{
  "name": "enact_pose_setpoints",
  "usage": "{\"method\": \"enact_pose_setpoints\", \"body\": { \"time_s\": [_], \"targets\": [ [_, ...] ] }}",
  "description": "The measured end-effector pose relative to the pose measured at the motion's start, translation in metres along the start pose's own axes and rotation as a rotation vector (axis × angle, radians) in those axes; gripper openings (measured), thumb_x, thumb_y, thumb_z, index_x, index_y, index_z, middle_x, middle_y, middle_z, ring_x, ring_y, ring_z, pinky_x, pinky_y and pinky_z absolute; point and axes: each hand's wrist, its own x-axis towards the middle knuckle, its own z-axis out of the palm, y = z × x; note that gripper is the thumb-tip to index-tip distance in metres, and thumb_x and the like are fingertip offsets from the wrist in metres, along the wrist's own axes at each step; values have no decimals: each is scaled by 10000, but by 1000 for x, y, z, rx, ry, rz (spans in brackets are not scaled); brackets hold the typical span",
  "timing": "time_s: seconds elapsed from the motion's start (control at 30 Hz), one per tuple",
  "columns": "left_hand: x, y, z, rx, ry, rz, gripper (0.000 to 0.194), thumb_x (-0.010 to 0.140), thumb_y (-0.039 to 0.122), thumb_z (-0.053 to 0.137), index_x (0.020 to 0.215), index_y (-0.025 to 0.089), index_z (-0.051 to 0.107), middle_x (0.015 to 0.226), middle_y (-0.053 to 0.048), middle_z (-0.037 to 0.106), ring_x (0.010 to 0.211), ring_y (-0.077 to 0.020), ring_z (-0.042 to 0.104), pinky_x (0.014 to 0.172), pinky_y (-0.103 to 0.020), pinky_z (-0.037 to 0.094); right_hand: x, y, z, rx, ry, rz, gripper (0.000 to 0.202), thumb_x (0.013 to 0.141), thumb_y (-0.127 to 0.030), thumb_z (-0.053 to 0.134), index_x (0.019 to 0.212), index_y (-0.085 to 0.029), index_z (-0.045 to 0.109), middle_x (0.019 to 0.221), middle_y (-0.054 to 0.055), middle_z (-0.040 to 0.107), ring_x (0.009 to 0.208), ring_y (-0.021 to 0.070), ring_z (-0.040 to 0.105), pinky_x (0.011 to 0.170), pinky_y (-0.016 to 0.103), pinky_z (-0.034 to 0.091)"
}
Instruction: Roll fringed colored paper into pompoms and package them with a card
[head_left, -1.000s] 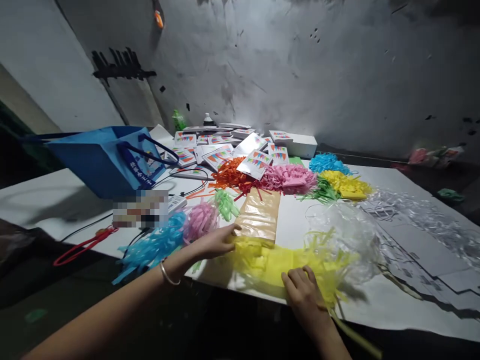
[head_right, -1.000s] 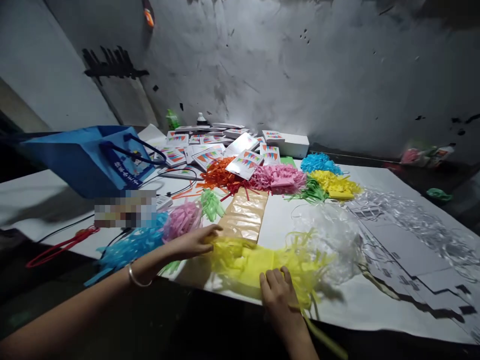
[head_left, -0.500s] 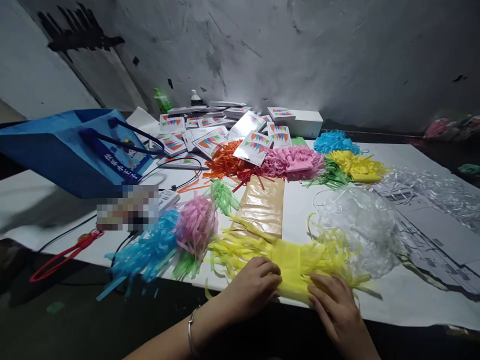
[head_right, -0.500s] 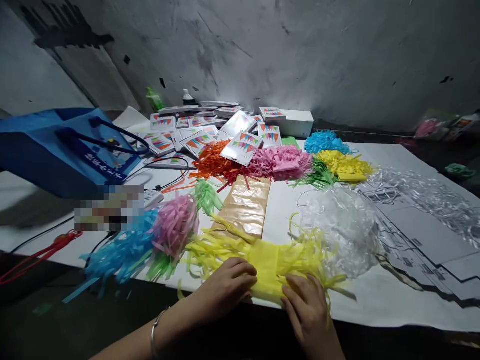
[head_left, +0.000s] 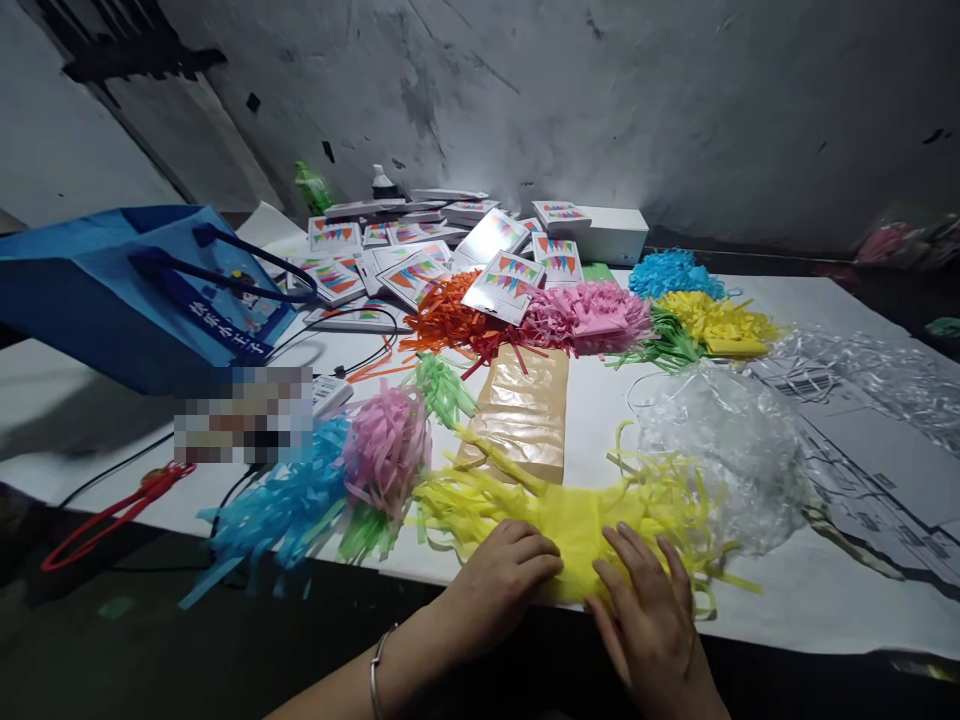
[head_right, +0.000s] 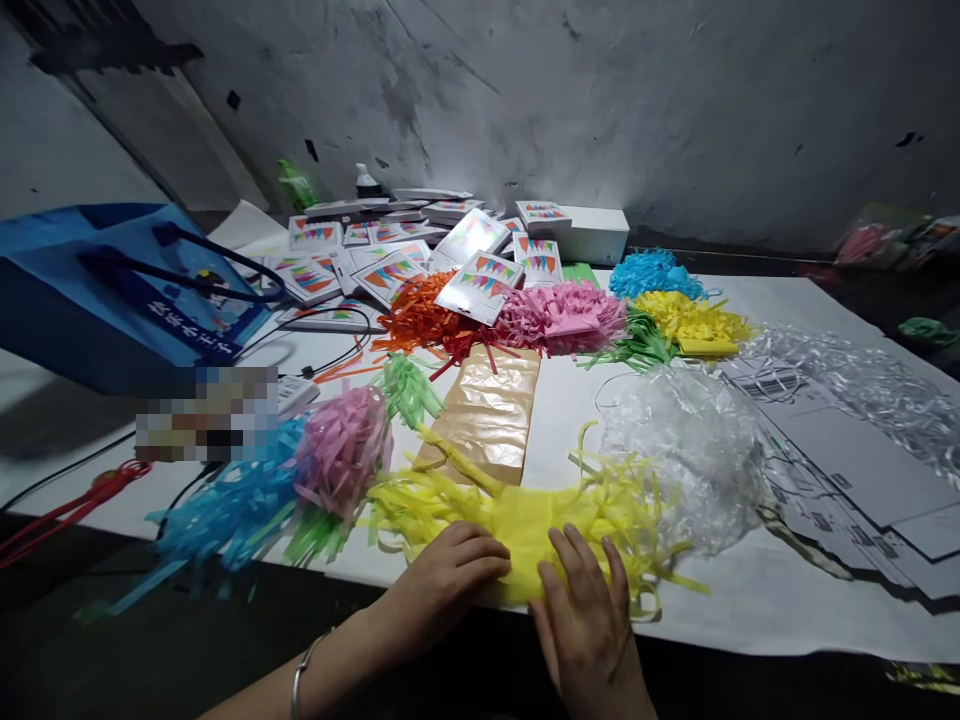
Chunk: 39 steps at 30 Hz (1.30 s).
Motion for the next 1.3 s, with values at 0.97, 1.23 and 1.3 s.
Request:
{"method": "enact_pose_setpoints", "body": {
  "time_s": [0.97, 1.23, 1.3],
  "targets": [
    [68, -6, -11, 272, -290, -526, 184, 900, 212, 507, 834, 189, 677, 750, -75, 713, 720, -248, 691, 633, -296, 446, 29, 2, -4, -192, 15, 177, 332, 909, -76, 459, 1182, -171, 621, 1174, 137, 686, 1131, 298, 585, 1047, 514, 336],
    [62, -3, -19, 281, -141, -439, 195, 918, 171, 504, 1067, 182, 628, 1029, -122, 701, 967, -282, 645, 866, -423, 460, 15, 5, 22, -40, 4, 104, 270, 939, -80, 440, 1042, -164, 676, 1016, 75, 744, 995, 226, 657, 1105, 453, 321],
    [54, 1, -20, 294, -61, -253, 278, 912, 201, 551, 1188, 202, 586, 1218, -130, 639, 1170, -305, 546, 1058, -537, 325, 15, 7, 19, 11, 38, 148, 280, 957, -86, 419, 1041, -179, 670, 1005, 62, 740, 991, 204, 664, 1118, 453, 317]
  ]
}}
